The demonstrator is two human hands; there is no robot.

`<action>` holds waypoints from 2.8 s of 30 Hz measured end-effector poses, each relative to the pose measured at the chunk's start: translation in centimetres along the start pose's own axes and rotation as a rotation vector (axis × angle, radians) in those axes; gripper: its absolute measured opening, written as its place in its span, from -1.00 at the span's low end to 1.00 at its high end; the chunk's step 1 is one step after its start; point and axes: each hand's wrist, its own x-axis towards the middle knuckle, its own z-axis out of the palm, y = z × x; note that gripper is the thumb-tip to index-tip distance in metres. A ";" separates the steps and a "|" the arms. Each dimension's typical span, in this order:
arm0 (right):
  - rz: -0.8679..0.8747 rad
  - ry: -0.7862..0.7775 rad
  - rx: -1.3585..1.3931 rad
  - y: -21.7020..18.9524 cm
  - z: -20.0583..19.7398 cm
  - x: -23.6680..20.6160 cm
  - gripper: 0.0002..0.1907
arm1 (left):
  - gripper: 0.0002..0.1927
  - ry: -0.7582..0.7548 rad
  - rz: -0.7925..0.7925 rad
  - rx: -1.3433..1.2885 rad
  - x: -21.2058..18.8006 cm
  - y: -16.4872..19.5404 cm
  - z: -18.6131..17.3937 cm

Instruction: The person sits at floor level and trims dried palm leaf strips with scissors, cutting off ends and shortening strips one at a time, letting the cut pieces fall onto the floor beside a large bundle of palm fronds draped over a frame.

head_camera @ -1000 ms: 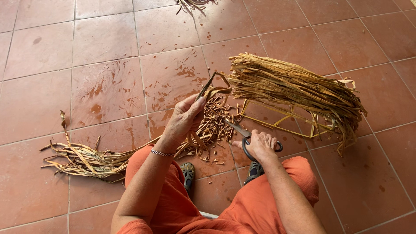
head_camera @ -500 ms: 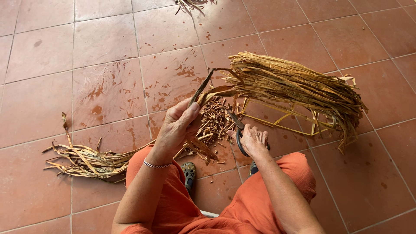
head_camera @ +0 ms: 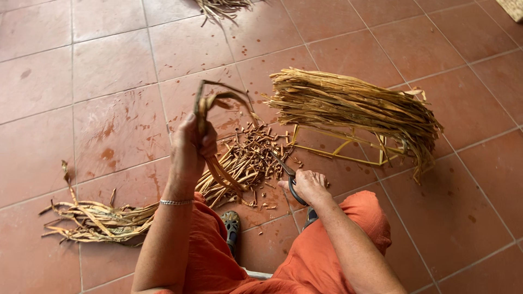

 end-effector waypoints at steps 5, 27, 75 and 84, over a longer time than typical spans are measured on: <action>-0.038 0.073 0.053 1.4 -1.1 -1.7 -0.25 | -0.64 0.038 0.159 0.339 4.7 -0.8 -0.7; -0.129 -0.053 0.088 5.5 -4.4 -8.4 -0.30 | -0.47 -0.158 1.317 1.362 33.0 -16.5 24.0; -0.183 -0.043 -0.131 7.1 -3.6 -9.1 -0.39 | -0.85 0.138 0.133 1.273 24.4 -21.1 -5.8; -0.097 -0.148 -0.250 4.3 -2.9 -7.9 -0.34 | -0.80 0.475 -0.517 1.500 9.3 -23.3 -23.1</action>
